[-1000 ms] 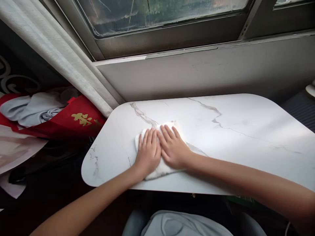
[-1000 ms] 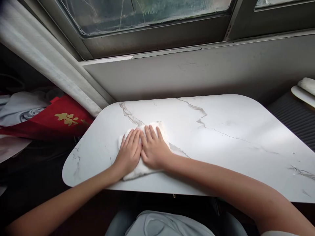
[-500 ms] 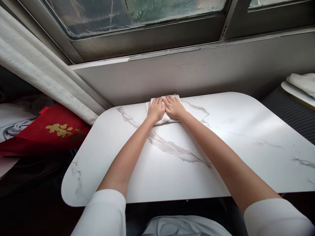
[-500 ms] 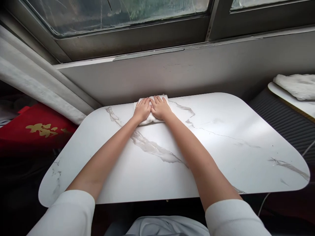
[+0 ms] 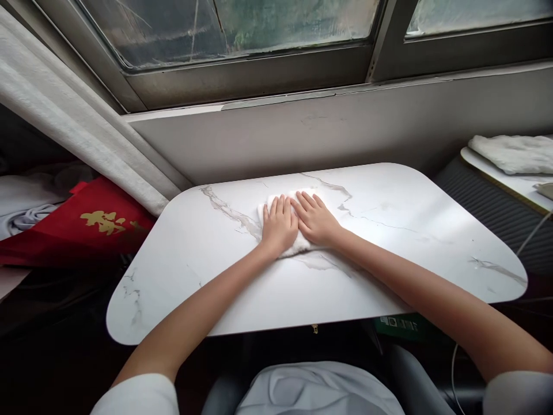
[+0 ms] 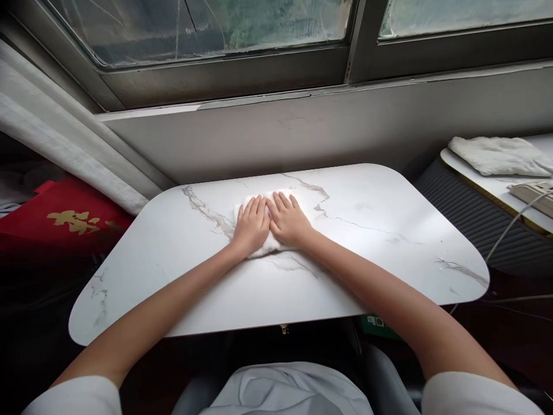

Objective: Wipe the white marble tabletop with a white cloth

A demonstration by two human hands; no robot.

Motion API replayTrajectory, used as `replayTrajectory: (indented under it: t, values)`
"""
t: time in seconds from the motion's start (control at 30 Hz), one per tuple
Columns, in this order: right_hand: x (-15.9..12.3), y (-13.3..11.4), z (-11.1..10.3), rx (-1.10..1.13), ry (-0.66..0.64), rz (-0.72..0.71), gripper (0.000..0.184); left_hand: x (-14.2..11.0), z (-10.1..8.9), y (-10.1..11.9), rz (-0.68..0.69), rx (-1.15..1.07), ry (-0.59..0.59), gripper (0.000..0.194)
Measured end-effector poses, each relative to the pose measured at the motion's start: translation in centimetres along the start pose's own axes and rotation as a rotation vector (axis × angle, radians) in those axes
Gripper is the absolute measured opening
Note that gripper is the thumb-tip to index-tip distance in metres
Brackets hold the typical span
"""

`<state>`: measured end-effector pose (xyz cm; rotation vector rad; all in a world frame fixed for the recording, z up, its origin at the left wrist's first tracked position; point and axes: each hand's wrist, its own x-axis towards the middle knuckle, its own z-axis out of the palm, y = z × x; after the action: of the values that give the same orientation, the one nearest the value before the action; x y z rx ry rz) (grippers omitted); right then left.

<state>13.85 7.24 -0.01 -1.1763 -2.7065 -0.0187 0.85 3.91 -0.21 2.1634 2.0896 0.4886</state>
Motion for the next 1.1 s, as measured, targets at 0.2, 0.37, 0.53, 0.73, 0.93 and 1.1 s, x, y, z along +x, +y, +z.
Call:
replayTrajectory:
  t: [0.2,0.37,0.53,0.73,0.93,1.1]
  values:
    - [-10.0,-3.1,-1.7,0.016,-0.016,-0.022,0.06,-9.0,0.0,3.8,0.126,-0.047,-0.007,0.057]
    - [-15.2,-4.7,-2.7,0.054,0.01,0.031,0.066,-13.0,0.1,5.6,0.271,-0.051,-0.02,0.06]
    - [-15.2,-3.7,-2.4,0.044,0.019,0.039,0.069,-11.9,0.0,6.0,0.289,-0.048,-0.08,0.059]
    - [-9.0,1.8,-1.3,-0.027,-0.016,0.085,0.059,-3.6,0.7,6.1,0.185,0.01,-0.171,0.057]
    - [-0.4,9.9,-0.4,-0.036,0.0,0.166,0.057,8.3,3.1,6.3,0.162,0.01,-0.097,0.054]
    - [2.9,14.4,0.0,-0.01,0.027,0.211,0.054,13.6,4.4,7.5,0.118,-0.002,-0.054,0.052]
